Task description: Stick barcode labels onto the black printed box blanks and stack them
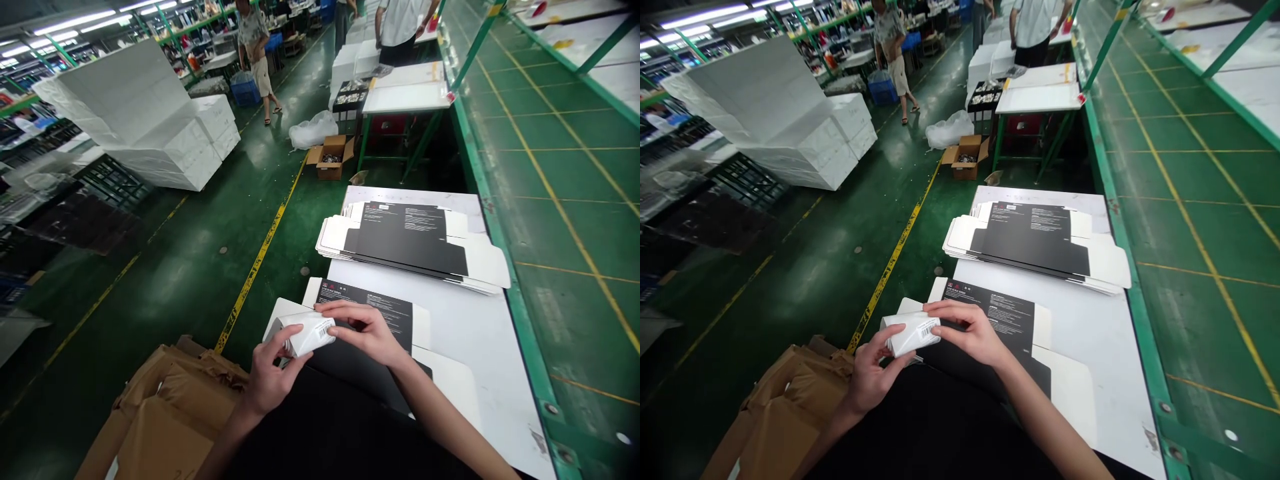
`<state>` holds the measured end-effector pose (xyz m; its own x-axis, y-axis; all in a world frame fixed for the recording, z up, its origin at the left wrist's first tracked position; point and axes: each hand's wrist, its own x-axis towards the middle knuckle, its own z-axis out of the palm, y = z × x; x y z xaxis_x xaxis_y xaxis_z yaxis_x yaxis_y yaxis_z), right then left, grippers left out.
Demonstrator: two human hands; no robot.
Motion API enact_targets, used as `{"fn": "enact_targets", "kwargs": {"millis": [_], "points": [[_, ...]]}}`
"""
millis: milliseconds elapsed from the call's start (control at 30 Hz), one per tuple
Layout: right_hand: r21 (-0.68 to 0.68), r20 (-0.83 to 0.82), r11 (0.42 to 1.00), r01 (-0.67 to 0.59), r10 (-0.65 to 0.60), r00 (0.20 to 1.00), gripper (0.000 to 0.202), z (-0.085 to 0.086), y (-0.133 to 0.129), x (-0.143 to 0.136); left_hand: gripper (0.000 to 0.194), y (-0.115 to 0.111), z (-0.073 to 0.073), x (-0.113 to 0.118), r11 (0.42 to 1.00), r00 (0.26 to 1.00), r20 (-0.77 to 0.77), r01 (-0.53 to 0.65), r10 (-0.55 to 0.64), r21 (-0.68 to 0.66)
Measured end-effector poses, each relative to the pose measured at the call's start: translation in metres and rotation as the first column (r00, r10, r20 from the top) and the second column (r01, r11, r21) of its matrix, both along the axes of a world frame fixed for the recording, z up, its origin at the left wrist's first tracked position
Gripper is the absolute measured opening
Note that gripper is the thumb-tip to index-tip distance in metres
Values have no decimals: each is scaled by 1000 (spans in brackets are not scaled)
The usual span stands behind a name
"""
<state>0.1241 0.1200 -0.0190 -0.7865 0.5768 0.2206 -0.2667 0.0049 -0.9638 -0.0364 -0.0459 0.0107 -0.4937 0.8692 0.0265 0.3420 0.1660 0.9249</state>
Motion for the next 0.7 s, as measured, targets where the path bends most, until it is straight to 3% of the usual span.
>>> {"fn": "enact_targets", "kwargs": {"millis": [200,500,700], "points": [[-30,-54,997,69,-70,996,19,-1,-6,-8,35,0,-2,-10,999,999,40,28,-27,-16],[-123,-26,992,24,-27,999,13,2,0,-11,33,1,-1,-3,1000,999,26,-19,19,-1],[79,-37,987,139,-137,990,4,5,-1,-12,31,0,-2,-8,1000,1000,-21,21,-22,-16]]}}
